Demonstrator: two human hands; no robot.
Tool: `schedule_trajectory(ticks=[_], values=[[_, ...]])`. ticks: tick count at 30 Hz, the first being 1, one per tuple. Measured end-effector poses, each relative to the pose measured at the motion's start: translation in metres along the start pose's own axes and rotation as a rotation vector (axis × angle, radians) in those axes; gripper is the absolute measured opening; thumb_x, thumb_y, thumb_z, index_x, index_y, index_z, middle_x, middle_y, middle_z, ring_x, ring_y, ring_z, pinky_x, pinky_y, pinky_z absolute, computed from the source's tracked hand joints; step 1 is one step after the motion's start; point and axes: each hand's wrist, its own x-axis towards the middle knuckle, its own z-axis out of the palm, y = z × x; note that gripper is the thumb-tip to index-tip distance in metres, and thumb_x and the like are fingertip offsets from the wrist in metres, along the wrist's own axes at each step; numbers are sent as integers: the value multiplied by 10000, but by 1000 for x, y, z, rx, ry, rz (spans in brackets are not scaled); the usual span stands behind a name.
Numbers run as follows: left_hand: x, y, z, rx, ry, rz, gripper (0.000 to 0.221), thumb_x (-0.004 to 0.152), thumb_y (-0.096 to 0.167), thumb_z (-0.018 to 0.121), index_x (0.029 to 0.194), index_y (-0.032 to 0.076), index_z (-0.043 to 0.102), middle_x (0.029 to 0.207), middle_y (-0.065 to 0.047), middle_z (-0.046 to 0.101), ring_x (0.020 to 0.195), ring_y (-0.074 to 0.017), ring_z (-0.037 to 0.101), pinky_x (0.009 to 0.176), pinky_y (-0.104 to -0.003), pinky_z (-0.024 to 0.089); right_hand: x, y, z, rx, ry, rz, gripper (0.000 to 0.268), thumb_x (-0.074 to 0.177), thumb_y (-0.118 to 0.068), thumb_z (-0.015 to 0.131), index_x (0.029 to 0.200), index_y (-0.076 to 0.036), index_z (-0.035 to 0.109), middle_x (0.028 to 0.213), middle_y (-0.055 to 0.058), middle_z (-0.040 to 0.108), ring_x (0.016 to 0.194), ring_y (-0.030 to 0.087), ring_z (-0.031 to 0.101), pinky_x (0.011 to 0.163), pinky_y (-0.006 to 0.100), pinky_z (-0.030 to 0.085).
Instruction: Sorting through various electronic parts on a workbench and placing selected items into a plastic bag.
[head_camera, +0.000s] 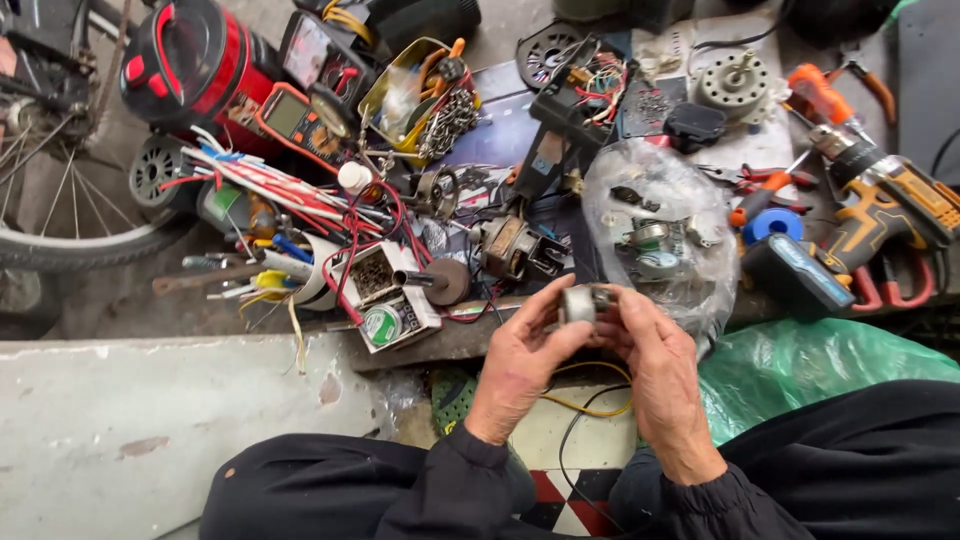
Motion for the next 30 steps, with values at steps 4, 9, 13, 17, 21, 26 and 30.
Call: schedule_trajectory(ticks=[4, 9, 13, 17, 21, 26, 30], values=[[-21, 17, -21, -33, 68, -109, 667, 984, 283, 730, 1614, 102, 603, 1456, -84, 736, 1318, -163, 668, 1147, -340, 550, -8, -3, 16, -231, 10, -48, 273, 1085, -217, 682, 1128, -15, 861, 972, 106, 819, 904, 178, 748, 879, 300, 608], [-40, 17, -40, -28, 104, -109, 709, 972, 370, 722, 1618, 117, 578, 1543, -124, 695, 1376, -233, 678, 1116, -372, 621, -6, 19, 28, -340, -89, -131, 208, 1021, -154, 759, 1165, -25, 835, 1029, 45, 801, 866, 135, 684, 802, 263, 541], [-45, 17, -47, -142, 140, -155, 692, 968, 310, 721, 1613, 86, 608, 1471, -101, 722, 1257, -175, 678, 1081, -351, 617, -4, 33, 34, -315, -118, -151, 233, 1037, -155, 743, 1188, -4, 836, 936, 67, 767, 810, 134, 654, 809, 274, 542], [-38, 20, -46, -57, 117, -206, 731, 946, 400, 699, 1616, 135, 577, 1552, -83, 684, 1384, -257, 675, 1150, -409, 609, 9, 45, 25, -244, -100, -130, 177, 990, -121, 798, 1129, -15, 829, 939, 47, 773, 798, 139, 662, 769, 279, 547], [-22, 7, -43, -46, 154, -208, 705, 907, 342, 761, 1550, 66, 676, 1403, -80, 774, 1272, -155, 710, 1097, -348, 620, 17, 48, 19, -240, -50, -137, 151, 1010, -115, 784, 1110, -16, 839, 860, 41, 737, 737, 123, 615, 780, 265, 522], [-14, 13, -28, -276, 178, -280, 637, 938, 264, 724, 1529, 29, 686, 1362, -123, 788, 1143, -208, 732, 1003, -348, 663, 24, 44, -6, -236, 94, -142, 202, 1042, -148, 735, 1152, 12, 789, 993, 124, 784, 812, 201, 711, 756, 303, 594], [-13, 3, -23, -602, 281, -259, 695, 976, 229, 677, 1624, 1, 564, 1325, -183, 722, 1119, -313, 708, 1074, -439, 662, 53, 79, -89, -394, 606, -182, 177, 1072, -219, 691, 1156, -64, 713, 1014, 60, 744, 815, 166, 735, 660, 282, 564]])
